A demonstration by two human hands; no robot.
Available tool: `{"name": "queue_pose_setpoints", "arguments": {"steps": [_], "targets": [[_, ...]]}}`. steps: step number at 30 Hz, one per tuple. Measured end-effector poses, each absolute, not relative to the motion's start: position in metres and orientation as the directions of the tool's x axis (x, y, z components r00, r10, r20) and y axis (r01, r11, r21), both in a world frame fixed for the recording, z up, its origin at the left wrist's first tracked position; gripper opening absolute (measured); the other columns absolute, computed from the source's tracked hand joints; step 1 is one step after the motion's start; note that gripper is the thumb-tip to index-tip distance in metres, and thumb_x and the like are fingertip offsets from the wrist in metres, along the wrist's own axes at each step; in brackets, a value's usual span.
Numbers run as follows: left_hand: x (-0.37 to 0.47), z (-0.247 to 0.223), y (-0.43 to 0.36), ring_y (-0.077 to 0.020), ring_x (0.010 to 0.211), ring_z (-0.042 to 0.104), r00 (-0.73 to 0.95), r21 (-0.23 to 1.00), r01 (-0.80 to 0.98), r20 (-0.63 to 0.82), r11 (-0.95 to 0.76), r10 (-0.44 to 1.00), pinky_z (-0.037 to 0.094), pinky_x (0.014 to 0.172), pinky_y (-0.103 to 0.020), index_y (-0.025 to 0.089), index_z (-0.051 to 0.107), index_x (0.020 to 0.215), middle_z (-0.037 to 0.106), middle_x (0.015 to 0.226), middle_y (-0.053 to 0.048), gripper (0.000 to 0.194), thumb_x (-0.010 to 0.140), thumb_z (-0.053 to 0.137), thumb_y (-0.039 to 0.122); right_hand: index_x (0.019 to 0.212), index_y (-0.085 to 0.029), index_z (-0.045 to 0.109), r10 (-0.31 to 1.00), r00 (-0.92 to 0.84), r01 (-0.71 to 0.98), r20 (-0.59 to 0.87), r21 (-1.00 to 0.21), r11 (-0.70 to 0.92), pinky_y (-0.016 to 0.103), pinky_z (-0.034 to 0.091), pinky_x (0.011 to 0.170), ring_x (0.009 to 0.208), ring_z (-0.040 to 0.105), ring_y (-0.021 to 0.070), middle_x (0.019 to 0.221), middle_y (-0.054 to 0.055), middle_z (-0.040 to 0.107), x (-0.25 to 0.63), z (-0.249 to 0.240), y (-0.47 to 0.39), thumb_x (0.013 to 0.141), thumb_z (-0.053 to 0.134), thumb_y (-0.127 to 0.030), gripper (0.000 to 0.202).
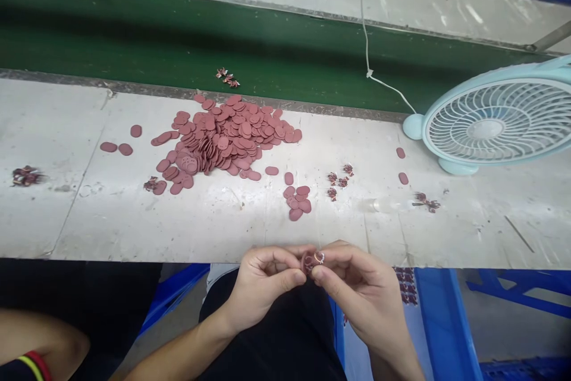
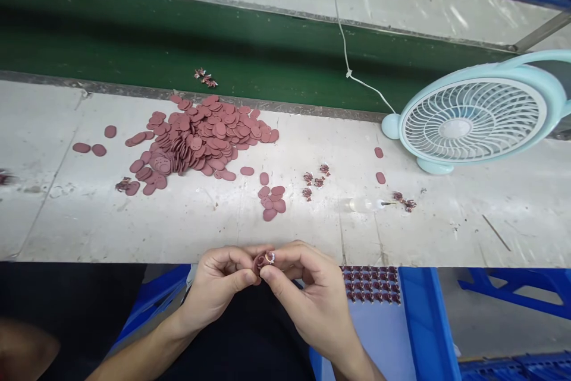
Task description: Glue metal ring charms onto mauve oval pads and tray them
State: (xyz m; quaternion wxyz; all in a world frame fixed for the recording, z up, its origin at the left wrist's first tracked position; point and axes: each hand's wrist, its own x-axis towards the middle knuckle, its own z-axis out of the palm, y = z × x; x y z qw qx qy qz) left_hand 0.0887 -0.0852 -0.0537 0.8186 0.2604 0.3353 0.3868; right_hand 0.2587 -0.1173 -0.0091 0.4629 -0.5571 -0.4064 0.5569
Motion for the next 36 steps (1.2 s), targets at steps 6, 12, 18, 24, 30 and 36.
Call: {"name": "queue_pose_setpoints", "arguments": {"steps": [6,12,18,24,30,36], "targets": [[0.091,-0.055,-0.086,-0.022,0.101,0.075,0.45,0.686,-0.483,-0.338,0.544,0.826,0.06,0.088,-0.03,0.022,0.079,0.078,0.08,0.11,-0.006,0.009,0.08,0.08,0.013,0.101,-0.028,0.073,0.968,0.082,-0.081,-0.237,-0.97,-0.231,0.025,0.059,0.071,0.079,0.07,0.0131,0.094,0.001,0.073,0.255,-0.01,-0.118,0.09,0.073,-0.018,0.015],[0.091,-0.052,-0.086,-0.0221,0.101,0.075,0.45,0.696,-0.459,-0.354,0.552,0.82,0.06,0.087,-0.03,0.021,0.079,0.077,0.079,0.111,-0.007,0.008,0.079,0.08,0.014,0.098,-0.028,0.073,0.963,0.101,-0.134,-0.249,-0.963,-0.234,0.02,0.059,0.07,0.077,0.07,0.0106,0.089,-0.001,0.073,0.252,-0.012,-0.119,0.09,0.073,-0.019,0.012],[0.091,-0.044,-0.082,-0.0231,0.099,0.076,0.447,0.711,-0.427,-0.371,0.559,0.814,0.061,0.087,-0.031,0.019,0.078,0.076,0.08,0.109,-0.008,0.007,0.081,0.078,0.013,0.097,-0.027,0.073,0.957,0.12,-0.168,-0.264,-0.955,-0.243,0.021,0.06,0.07,0.077,0.071,0.011,0.09,0.0,0.075,0.251,-0.015,-0.119,0.09,0.074,-0.02,0.011],[0.093,-0.044,-0.08,-0.0241,0.101,0.075,0.455,0.721,-0.41,-0.369,0.559,0.81,0.062,0.084,-0.03,0.017,0.077,0.075,0.079,0.109,-0.009,0.007,0.08,0.078,0.012,0.095,-0.027,0.073,0.957,0.144,-0.202,-0.253,-0.954,-0.222,0.02,0.061,0.07,0.076,0.072,0.0109,0.088,-0.001,0.075,0.252,-0.019,-0.12,0.089,0.074,-0.02,0.01],[0.096,-0.046,-0.078,-0.0178,0.084,0.076,0.455,0.757,-0.391,-0.336,0.524,0.825,0.063,0.079,-0.028,0.016,0.076,0.078,0.079,0.11,-0.009,0.004,0.08,0.078,0.014,0.096,-0.025,0.074,0.945,0.153,-0.206,-0.29,-0.944,-0.257,0.023,0.062,0.068,0.073,0.071,0.012,0.088,0.0,0.075,0.254,-0.024,-0.121,0.09,0.074,-0.025,0.007],[0.093,-0.055,-0.072,-0.0289,0.113,0.071,0.441,0.881,-0.24,-0.276,0.408,0.854,0.061,0.091,-0.036,0.021,0.077,0.092,0.071,0.129,-0.012,0.011,0.08,0.079,0.021,0.1,-0.024,0.072,0.908,0.23,-0.333,-0.35,-0.905,-0.264,0.028,0.064,0.07,0.079,0.072,0.016,0.091,0.003,0.076,0.264,-0.047,-0.134,0.09,0.073,-0.029,0.012]]}}
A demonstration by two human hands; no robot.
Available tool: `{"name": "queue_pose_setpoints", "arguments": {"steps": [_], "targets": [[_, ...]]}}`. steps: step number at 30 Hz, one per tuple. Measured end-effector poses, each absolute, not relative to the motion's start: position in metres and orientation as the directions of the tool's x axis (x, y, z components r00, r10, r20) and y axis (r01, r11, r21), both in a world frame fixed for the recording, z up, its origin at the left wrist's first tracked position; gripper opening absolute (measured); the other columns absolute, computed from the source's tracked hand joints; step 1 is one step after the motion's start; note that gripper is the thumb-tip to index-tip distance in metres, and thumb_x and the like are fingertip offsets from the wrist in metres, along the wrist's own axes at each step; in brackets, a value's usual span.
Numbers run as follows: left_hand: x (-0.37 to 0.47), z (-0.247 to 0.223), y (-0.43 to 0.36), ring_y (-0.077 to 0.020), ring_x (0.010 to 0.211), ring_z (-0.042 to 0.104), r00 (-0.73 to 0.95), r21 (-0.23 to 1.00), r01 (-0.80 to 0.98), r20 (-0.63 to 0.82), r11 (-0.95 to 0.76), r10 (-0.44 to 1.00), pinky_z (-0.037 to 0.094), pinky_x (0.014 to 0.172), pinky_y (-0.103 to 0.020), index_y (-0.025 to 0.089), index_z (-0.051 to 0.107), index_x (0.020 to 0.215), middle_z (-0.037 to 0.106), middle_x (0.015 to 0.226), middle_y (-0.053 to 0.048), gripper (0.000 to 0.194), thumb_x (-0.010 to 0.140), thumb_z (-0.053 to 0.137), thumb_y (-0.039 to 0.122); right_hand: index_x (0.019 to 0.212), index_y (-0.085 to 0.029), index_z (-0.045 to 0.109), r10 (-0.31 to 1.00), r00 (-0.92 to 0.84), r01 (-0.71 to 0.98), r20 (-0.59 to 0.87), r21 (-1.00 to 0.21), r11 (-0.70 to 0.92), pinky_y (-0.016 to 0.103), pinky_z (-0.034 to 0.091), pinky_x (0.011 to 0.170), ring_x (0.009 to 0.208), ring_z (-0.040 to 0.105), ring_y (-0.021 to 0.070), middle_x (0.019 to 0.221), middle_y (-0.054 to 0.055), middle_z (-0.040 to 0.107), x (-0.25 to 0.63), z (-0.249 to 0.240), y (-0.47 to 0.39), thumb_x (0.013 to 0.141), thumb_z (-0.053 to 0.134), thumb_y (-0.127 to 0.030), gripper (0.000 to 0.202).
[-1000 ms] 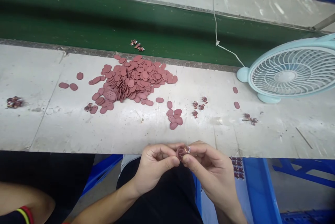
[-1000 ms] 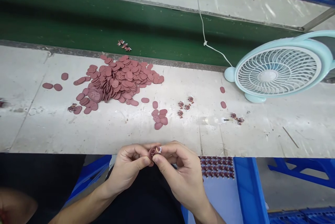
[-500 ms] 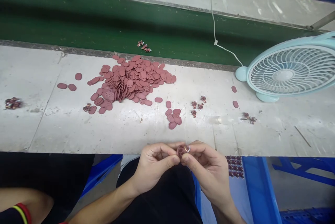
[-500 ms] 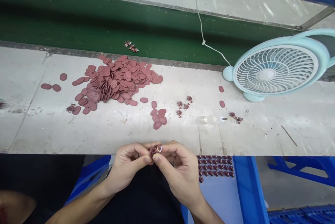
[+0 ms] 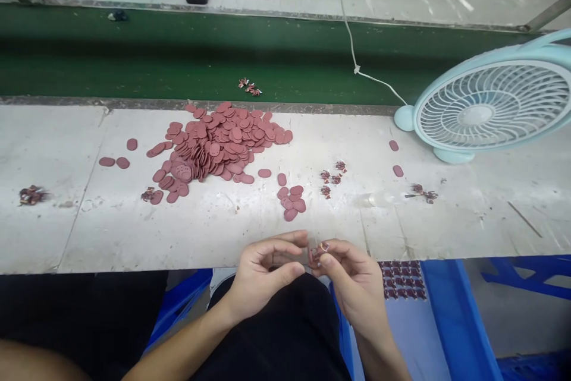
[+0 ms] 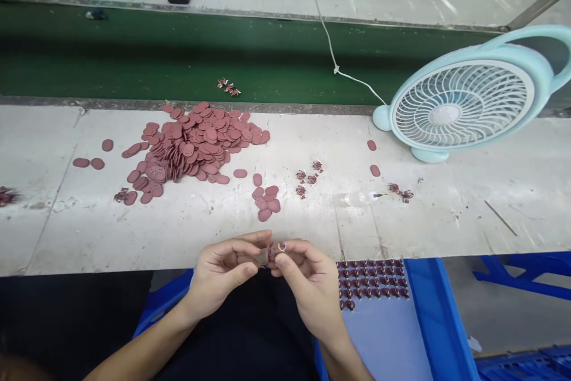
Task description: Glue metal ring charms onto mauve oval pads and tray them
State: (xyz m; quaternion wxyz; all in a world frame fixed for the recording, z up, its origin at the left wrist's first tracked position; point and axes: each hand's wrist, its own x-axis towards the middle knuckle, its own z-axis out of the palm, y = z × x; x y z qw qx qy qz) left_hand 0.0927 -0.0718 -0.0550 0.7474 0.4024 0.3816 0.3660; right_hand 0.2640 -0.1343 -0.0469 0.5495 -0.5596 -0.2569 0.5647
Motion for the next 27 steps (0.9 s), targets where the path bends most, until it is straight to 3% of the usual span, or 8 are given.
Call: {"name": "queue_pose_setpoints", "arguments": {"steps": [3,5,8,12,16,21,27], "targets": [[0.088,-0.068,-0.049,-0.0287,0.123,0.065,0.445,0.992,0.118,-0.082,0.032,0.892,0.058,0.099,-0.04,0.021,0.074,0.103,0.068,0.133,-0.014,0.016,0.09,0.068,0.024,0.097,-0.022,0.073,0.849,0.374,-0.378,-0.374,-0.897,-0.229,0.027,0.063,0.063,0.075,0.072,0.0164,0.088,0.003,0.075,0.286,-0.062,-0.149,0.086,0.077,-0.031,0.014],[0.087,-0.08,-0.029,-0.027,0.128,0.061,0.534,0.862,0.385,0.082,-0.329,0.841,0.053,0.108,-0.043,0.021,0.072,0.114,0.066,0.137,-0.013,0.023,0.094,0.061,0.024,0.095,-0.022,0.073,0.78,0.49,-0.372,-0.391,-0.902,-0.218,0.028,0.063,0.062,0.073,0.072,0.0171,0.089,0.004,0.075,0.306,-0.071,-0.162,0.083,0.08,-0.033,0.017],[0.087,-0.098,-0.001,-0.0279,0.134,0.056,0.672,0.659,0.478,0.152,-0.581,0.725,0.045,0.115,-0.047,0.022,0.072,0.117,0.065,0.138,-0.011,0.028,0.094,0.056,0.02,0.094,-0.02,0.074,0.64,0.661,-0.361,-0.393,-0.913,-0.188,0.028,0.062,0.06,0.071,0.072,0.0173,0.089,0.004,0.075,0.34,-0.087,-0.189,0.078,0.084,-0.034,0.024],[0.085,-0.106,0.018,-0.0306,0.128,0.06,0.769,0.557,0.464,0.133,-0.689,0.625,0.047,0.111,-0.05,0.023,0.074,0.112,0.069,0.131,-0.01,0.029,0.093,0.053,0.017,0.097,-0.021,0.071,0.424,0.84,-0.315,-0.338,-0.941,-0.124,0.024,0.059,0.06,0.068,0.07,0.0137,0.084,0.0,0.072,0.379,-0.116,-0.241,0.073,0.087,-0.035,0.032],[0.084,-0.096,0.029,-0.0339,0.116,0.064,0.824,0.504,0.443,0.096,-0.741,0.558,0.046,0.106,-0.054,0.021,0.074,0.105,0.073,0.119,-0.012,0.021,0.093,0.057,0.022,0.098,-0.018,0.068,0.269,0.915,-0.247,-0.301,-0.945,-0.216,0.028,0.06,0.066,0.075,0.071,0.0147,0.088,0.0,0.071,0.398,-0.152,-0.305,0.076,0.085,-0.038,0.034],[0.088,-0.08,0.034,-0.0253,0.105,0.065,0.822,0.36,0.534,-0.007,-0.765,0.57,0.049,0.093,-0.036,0.025,0.069,0.106,0.071,0.109,-0.004,0.018,0.094,0.058,0.032,0.097,-0.014,0.067,0.34,0.864,-0.187,-0.371,-0.863,-0.469,0.029,0.059,0.069,0.076,0.068,0.0134,0.09,0.001,0.07,0.383,-0.192,-0.366,0.096,0.066,-0.031,0.017],[0.087,-0.072,0.026,-0.0174,0.079,0.067,0.702,0.433,0.631,0.034,-0.644,0.711,0.049,0.073,-0.028,0.028,0.07,0.098,0.071,0.098,0.003,0.013,0.087,0.065,0.03,0.104,-0.018,0.067,0.453,0.798,-0.047,-0.397,-0.79,-0.611,0.033,0.059,0.077,0.086,0.067,0.0157,0.103,0.004,0.069,0.347,-0.229,-0.397,0.097,0.063,-0.033,0.017]]}}
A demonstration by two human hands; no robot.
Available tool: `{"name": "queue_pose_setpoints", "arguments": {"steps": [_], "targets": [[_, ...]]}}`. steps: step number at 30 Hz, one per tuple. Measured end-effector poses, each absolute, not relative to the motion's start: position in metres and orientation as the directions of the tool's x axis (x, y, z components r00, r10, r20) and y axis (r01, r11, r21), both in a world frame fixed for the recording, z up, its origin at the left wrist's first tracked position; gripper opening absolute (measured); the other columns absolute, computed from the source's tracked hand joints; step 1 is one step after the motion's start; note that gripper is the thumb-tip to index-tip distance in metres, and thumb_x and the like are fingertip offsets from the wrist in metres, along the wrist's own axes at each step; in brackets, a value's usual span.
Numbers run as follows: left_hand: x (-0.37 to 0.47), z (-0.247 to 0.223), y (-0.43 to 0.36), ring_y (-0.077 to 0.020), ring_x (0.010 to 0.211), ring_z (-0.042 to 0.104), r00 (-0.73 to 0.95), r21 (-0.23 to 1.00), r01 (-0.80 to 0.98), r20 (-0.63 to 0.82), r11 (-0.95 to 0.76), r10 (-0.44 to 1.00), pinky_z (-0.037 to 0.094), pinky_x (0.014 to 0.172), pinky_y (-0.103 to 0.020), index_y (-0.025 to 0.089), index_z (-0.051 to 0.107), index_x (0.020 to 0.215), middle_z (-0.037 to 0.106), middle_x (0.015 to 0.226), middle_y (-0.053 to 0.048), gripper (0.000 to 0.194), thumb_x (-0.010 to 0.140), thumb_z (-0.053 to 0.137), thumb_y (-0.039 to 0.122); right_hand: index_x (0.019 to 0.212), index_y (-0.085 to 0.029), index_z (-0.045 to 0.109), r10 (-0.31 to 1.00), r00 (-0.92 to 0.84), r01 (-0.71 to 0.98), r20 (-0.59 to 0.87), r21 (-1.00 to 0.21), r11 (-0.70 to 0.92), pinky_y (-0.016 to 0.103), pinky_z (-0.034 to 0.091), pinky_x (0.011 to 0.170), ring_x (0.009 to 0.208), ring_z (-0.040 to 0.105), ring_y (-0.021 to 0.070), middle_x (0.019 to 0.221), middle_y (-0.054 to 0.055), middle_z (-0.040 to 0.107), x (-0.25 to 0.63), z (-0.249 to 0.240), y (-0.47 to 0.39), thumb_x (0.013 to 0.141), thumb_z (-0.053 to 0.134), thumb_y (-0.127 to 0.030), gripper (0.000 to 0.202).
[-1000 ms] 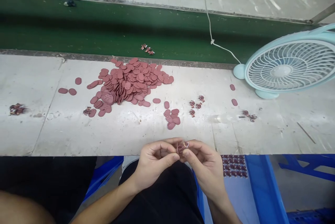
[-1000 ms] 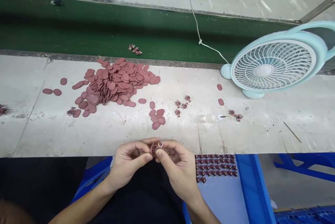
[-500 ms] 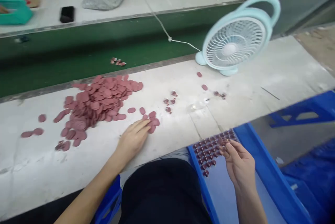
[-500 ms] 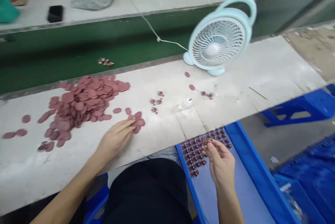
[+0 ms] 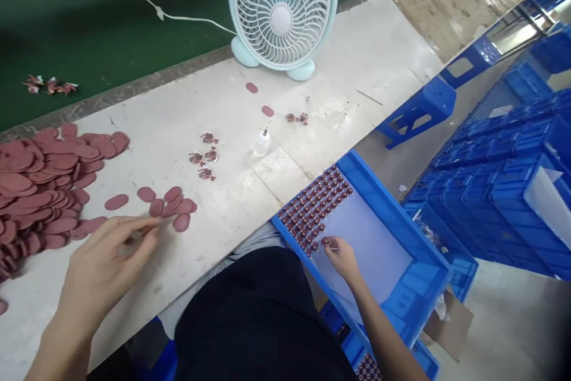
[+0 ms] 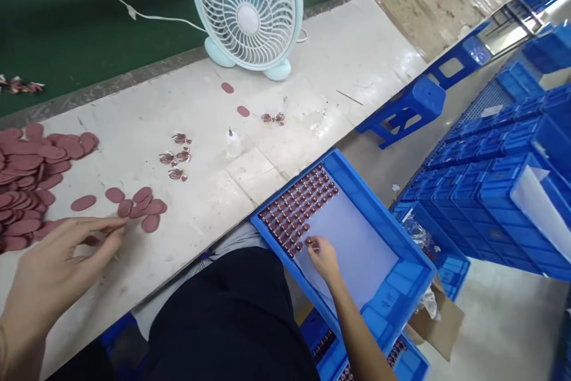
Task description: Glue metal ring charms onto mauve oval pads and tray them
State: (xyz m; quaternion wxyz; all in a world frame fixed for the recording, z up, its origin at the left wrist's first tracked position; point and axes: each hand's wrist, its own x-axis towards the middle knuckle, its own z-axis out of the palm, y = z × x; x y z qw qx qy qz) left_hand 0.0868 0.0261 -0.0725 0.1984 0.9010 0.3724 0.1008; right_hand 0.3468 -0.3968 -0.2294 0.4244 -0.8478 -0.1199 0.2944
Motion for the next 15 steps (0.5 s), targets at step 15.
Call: {"name": "queue_pose_setpoints", "arguments": {"steps": [15], "targets": [[0.099,-0.075,0.009,-0.0124,0.053,0.059,0.388,0.835,0.493,0.039,-0.244,0.921,0.05,0.052,-0.028,0.021,0.072,0.078,0.069,0.077,0.003,0.013,0.068,0.079,0.018,0.107,-0.02,0.067,0.454,0.815,0.06,-0.361,-0.726,-0.685,0.035,0.058,0.08,0.092,0.067,0.0179,0.108,0.005,0.068,0.339,-0.243,-0.391,0.097,0.064,-0.035,0.019]]}}
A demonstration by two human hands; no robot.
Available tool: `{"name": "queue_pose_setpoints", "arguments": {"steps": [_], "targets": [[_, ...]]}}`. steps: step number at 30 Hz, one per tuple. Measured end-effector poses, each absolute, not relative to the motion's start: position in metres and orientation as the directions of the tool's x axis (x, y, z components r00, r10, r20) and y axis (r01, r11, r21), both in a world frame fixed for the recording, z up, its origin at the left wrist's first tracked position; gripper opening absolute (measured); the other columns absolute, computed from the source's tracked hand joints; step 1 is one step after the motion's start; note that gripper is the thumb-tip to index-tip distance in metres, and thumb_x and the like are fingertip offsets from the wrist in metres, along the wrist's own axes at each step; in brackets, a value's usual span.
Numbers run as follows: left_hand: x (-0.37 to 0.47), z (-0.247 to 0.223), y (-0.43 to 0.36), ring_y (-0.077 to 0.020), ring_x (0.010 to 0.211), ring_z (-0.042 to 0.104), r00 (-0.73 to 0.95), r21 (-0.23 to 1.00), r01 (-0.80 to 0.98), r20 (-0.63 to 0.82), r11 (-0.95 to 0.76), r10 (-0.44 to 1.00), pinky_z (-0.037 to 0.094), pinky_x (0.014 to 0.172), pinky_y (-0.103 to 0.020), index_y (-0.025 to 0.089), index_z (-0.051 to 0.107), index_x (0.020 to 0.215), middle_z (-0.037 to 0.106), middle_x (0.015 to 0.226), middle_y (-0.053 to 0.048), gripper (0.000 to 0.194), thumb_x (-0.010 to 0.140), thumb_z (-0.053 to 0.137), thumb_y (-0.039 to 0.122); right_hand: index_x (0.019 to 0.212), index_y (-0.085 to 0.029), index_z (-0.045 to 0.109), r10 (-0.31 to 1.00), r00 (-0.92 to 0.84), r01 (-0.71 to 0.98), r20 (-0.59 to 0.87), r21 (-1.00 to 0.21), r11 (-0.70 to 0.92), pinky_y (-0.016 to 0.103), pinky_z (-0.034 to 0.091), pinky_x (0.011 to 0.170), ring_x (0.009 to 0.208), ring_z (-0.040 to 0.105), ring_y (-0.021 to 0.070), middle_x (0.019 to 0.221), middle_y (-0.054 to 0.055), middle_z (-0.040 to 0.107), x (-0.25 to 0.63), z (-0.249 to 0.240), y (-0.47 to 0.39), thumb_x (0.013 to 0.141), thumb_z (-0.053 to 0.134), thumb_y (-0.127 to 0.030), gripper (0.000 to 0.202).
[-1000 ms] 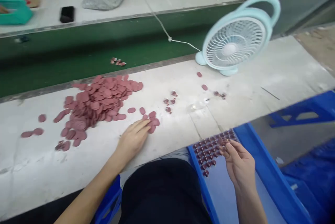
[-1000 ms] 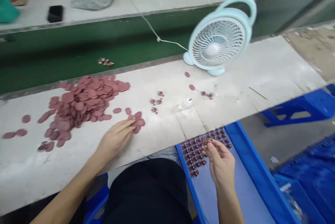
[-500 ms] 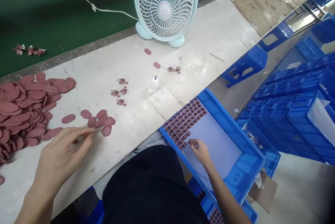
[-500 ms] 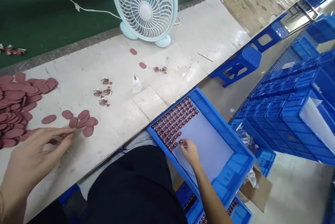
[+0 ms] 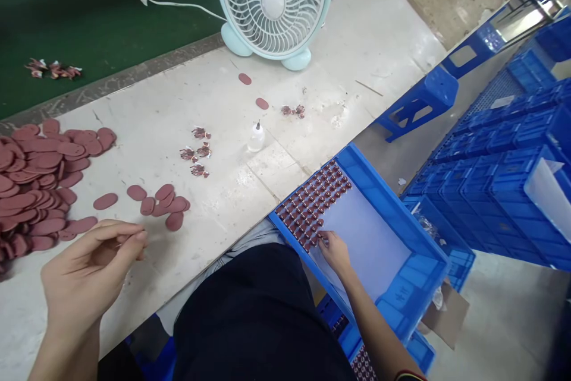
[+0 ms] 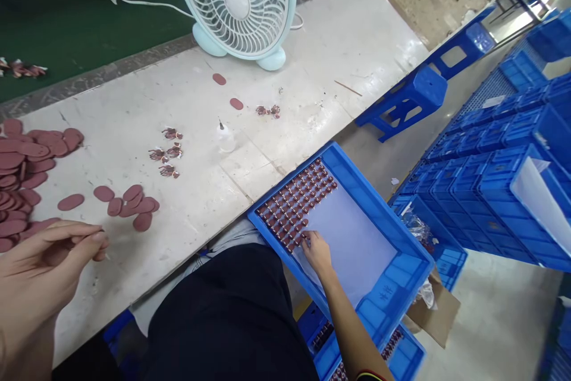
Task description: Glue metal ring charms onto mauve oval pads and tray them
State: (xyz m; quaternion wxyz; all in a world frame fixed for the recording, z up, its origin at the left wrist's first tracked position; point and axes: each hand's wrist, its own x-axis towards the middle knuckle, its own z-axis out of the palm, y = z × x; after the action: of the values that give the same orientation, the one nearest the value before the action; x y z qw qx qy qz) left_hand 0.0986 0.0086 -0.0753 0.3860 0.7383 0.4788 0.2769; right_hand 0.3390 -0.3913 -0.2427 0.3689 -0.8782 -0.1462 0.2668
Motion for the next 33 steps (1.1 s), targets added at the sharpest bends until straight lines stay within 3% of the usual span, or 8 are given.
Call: {"name": "queue_pose_setpoints", "arguments": {"steps": [16,21,23,25,27,29,31,33], "targets": [[0.091,-0.088,0.016,-0.0135,0.054,0.058,0.375,0.929,0.358,-0.051,-0.094,0.926,0.047,0.052,-0.029,0.019,0.07,0.076,0.065,0.07,0.003,0.013,0.07,0.074,0.01,0.108,-0.018,0.066,0.448,0.807,0.087,-0.384,-0.674,-0.734,0.036,0.058,0.082,0.094,0.067,0.0186,0.109,0.005,0.068,0.341,-0.234,-0.381,0.097,0.064,-0.035,0.02],[0.072,-0.097,0.013,-0.0115,0.059,0.059,0.425,0.95,0.239,-0.29,0.203,0.858,0.05,0.056,-0.025,0.019,0.068,0.079,0.064,0.077,0.003,0.009,0.077,0.077,0.017,0.097,-0.02,0.07,0.495,0.832,0.168,-0.248,-0.739,-0.653,0.033,0.06,0.073,0.082,0.07,0.0182,0.095,0.004,0.072,0.348,-0.179,-0.346,0.093,0.068,-0.034,0.015],[0.066,-0.097,0.006,-0.0132,0.059,0.061,0.438,0.946,0.216,-0.314,0.24,0.842,0.053,0.057,-0.026,0.017,0.072,0.082,0.068,0.081,-0.001,0.014,0.076,0.08,0.027,0.098,-0.027,0.074,0.536,0.831,0.23,-0.152,-0.783,-0.578,0.036,0.061,0.065,0.083,0.072,0.0263,0.096,0.008,0.074,0.351,-0.146,-0.317,0.089,0.071,-0.034,0.012],[0.063,-0.097,-0.001,-0.0176,0.065,0.066,0.433,0.955,0.165,-0.294,0.246,0.852,0.058,0.062,-0.031,0.016,0.076,0.093,0.072,0.098,-0.008,0.027,0.074,0.082,0.034,0.098,-0.03,0.074,0.574,0.818,0.311,-0.034,-0.814,-0.491,0.039,0.061,0.06,0.077,0.072,0.029,0.095,0.008,0.074,0.348,-0.11,-0.279,0.085,0.073,-0.034,0.013],[0.061,-0.097,-0.006,-0.0218,0.078,0.07,0.453,0.934,0.06,-0.339,0.351,0.825,0.061,0.075,-0.037,0.019,0.077,0.108,0.069,0.124,-0.013,0.037,0.077,0.078,0.04,0.098,-0.032,0.073,0.654,0.751,0.402,0.088,-0.847,-0.348,0.04,0.063,0.068,0.082,0.072,0.0283,0.096,0.006,0.074,0.336,-0.074,-0.231,0.085,0.071,-0.034,0.013],[0.056,-0.099,-0.012,-0.0281,0.101,0.068,0.493,0.884,-0.037,-0.389,0.466,0.778,0.059,0.088,-0.039,0.023,0.074,0.119,0.063,0.139,-0.014,0.043,0.08,0.076,0.041,0.101,-0.032,0.069,0.791,0.574,0.481,0.212,-0.869,-0.116,0.036,0.063,0.071,0.086,0.072,0.0246,0.094,0.004,0.072,0.314,-0.042,-0.167,0.091,0.064,-0.03,0.012],[0.05,-0.105,-0.019,-0.031,0.115,0.063,0.513,0.841,-0.095,-0.417,0.532,0.75,0.057,0.093,-0.039,0.025,0.074,0.12,0.061,0.142,-0.012,0.043,0.08,0.077,0.041,0.106,-0.03,0.066,0.932,0.277,0.588,0.235,-0.808,0.029,0.031,0.063,0.072,0.09,0.071,0.0207,0.098,0.004,0.072,0.289,-0.021,-0.088,0.096,0.056,-0.029,0.014],[0.043,-0.114,-0.027,-0.0295,0.107,0.066,0.491,0.82,-0.135,-0.433,0.557,0.756,0.058,0.088,-0.038,0.025,0.077,0.115,0.065,0.136,-0.013,0.042,0.077,0.08,0.042,0.113,-0.027,0.066,0.959,0.157,0.669,0.236,-0.74,0.073,0.028,0.062,0.075,0.095,0.07,0.0187,0.109,0.004,0.071,0.273,-0.013,0.003,0.095,0.058,-0.03,0.019]]}}
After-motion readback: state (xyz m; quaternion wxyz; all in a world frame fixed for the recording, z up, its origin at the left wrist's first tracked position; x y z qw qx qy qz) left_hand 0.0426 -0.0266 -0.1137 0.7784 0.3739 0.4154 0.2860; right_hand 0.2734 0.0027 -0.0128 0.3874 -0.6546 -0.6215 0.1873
